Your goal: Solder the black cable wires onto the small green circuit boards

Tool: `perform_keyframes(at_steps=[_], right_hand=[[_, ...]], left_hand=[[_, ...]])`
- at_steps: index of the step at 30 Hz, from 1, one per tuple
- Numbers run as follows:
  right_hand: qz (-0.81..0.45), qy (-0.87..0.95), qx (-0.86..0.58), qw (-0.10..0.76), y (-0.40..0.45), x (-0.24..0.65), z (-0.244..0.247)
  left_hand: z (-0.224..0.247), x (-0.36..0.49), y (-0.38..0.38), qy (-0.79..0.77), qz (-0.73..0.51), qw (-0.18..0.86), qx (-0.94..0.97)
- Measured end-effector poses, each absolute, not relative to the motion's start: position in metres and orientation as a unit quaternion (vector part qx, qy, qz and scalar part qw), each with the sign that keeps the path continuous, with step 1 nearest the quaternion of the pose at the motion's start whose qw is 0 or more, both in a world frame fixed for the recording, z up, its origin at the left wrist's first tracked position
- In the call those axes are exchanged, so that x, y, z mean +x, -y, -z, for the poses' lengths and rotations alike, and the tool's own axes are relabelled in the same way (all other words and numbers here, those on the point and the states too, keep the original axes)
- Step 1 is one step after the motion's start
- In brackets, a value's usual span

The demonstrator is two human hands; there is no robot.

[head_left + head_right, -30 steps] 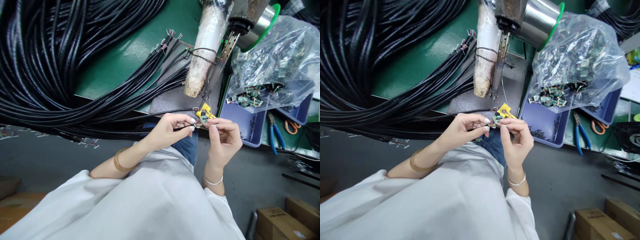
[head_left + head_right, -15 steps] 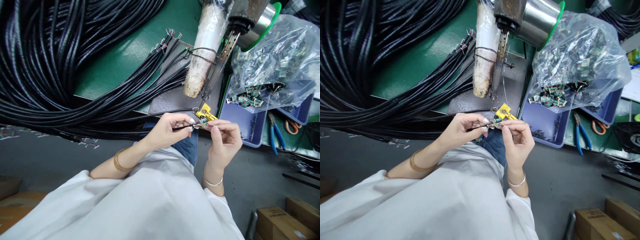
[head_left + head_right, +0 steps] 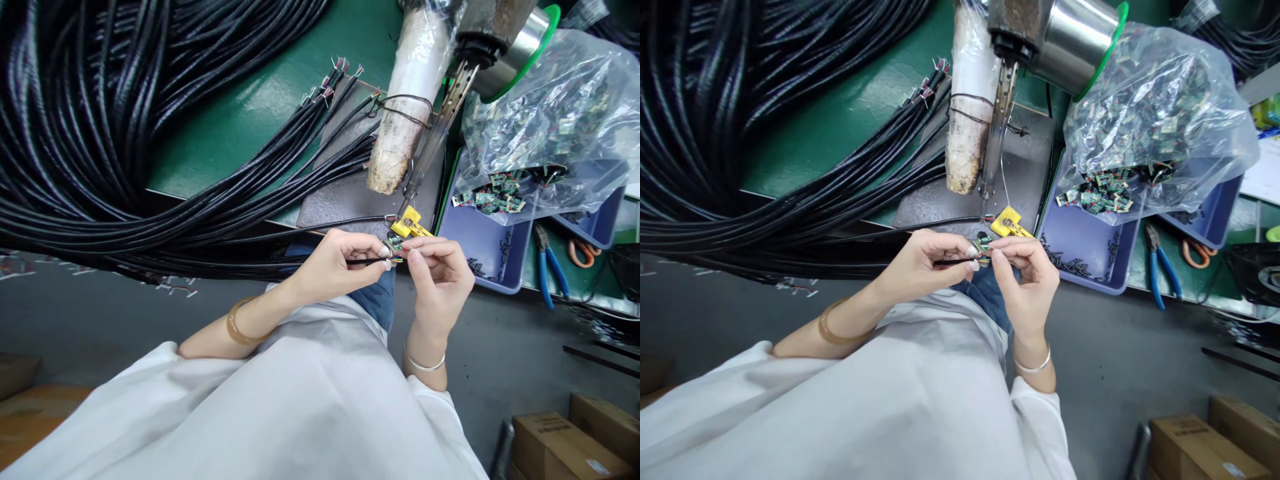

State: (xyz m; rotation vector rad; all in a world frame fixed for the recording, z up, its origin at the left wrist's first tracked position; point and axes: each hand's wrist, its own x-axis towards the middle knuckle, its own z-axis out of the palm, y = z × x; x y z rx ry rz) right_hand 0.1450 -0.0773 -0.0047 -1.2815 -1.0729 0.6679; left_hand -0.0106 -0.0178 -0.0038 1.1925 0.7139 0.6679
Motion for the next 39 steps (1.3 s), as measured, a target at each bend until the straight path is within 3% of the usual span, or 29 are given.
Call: perform_keyframes(at_steps=[4,15,22,39], right_hand=[[-0.235,0.455,-0.566,0.646,0.0787,0.1447,0.0018],[-0.281,0.486,-0.583,0.587,0.0770,0.1447,0.0058],[-0.136,0.488,-0.569,0.648,0.0783,0.1431,-0.0003],[-0.154,0.511,-0.574,0.621,0.0812,0.1376,0.0097]], left_hand=[[0.0035,-0.0111,0.0181,-0.323,-0.313,0.704,0.550],[0.0063,-0.0138,0.0234,-0.332,-0.332,0.675,0.569],[0.0047,-0.0138,0.0208,-0.309,-0.344,0.714,0.525],[0.0050,-0.0099,0.0173,-0.345,-0.332,0.732,0.485]])
